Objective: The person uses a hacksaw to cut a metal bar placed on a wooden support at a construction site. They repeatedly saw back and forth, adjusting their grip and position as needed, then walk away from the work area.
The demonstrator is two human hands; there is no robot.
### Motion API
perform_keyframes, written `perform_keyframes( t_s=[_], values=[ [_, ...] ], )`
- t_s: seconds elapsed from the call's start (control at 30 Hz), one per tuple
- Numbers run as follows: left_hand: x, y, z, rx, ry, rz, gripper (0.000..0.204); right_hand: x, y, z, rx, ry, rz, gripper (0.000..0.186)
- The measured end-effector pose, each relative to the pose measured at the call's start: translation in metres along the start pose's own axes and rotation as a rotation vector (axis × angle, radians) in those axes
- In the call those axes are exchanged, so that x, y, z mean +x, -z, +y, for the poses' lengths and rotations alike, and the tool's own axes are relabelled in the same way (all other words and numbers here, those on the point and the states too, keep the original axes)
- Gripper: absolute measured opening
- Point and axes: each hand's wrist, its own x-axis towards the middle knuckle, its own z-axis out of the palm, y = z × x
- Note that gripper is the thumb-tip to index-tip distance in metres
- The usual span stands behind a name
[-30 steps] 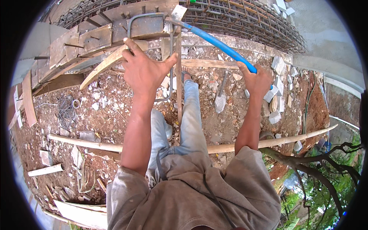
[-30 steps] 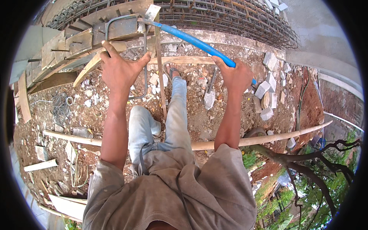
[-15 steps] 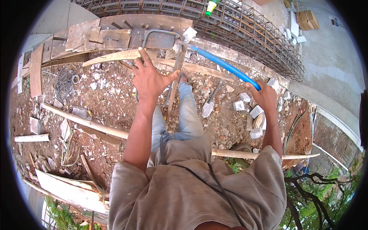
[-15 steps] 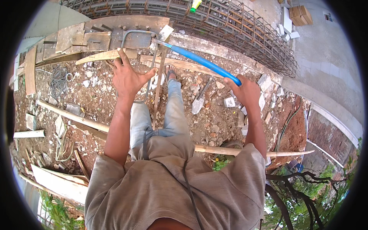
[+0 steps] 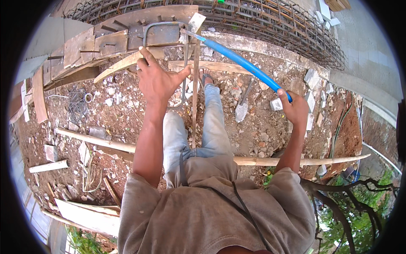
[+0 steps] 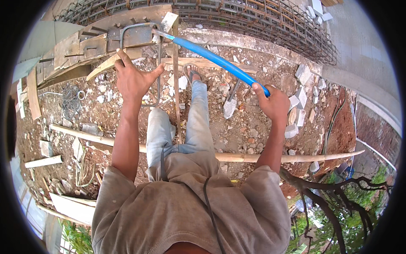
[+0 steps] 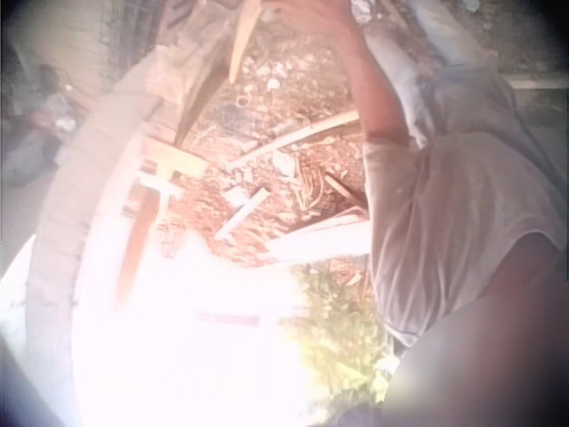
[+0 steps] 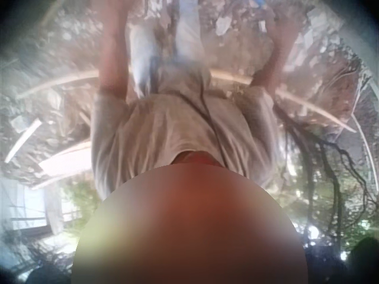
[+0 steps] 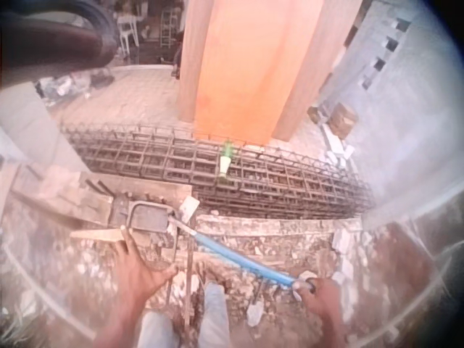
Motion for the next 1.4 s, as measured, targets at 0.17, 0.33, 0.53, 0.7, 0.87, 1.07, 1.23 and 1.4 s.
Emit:
perform_keyframes(
  t_s=[0.17, 0.33, 0.53, 0.7, 0.87, 1.07, 1.23, 1.4],
  values=[
    [-0.003, -0.009, -0.003, 0.027, -0.038, 0.084, 0.141, -0.03, -0.014, -0.01, -0.016, -0.075, 0.083, 0.077],
    [-0.005, -0.007, -0.004, -0.006, -0.045, 0.081, 0.14, -0.05, -0.027, -0.022, -0.038, -0.124, 0.146, 0.076],
    [-0.005, -0.009, -0.006, 0.001, -0.06, 0.121, 0.14, -0.064, -0.043, -0.025, -0.038, -0.122, 0.248, 0.076],
    [-0.004, -0.011, -0.007, 0.011, -0.042, 0.119, 0.141, -0.063, -0.038, -0.024, -0.014, -0.122, 0.21, 0.073],
    [-0.002, -0.001, -0.001, -0.011, -0.015, 0.101, 0.142, -0.034, -0.01, -0.013, -0.026, -0.034, 0.13, 0.074],
    [-0.001, 0.02, 0.008, 0.011, 0.037, 0.055, 0.14, 0.007, 0.027, -0.003, -0.147, 0.021, -0.048, 0.085],
    [0.001, 0.038, 0.015, 0.012, 0.067, -0.013, 0.14, 0.038, 0.065, 0.003, -0.142, 0.12, -0.164, 0.083],
    [0.002, 0.041, 0.017, 0.035, 0.072, -0.051, 0.142, -0.003, 0.036, -0.006, -0.132, 0.017, -0.177, 0.085]
  ],
)
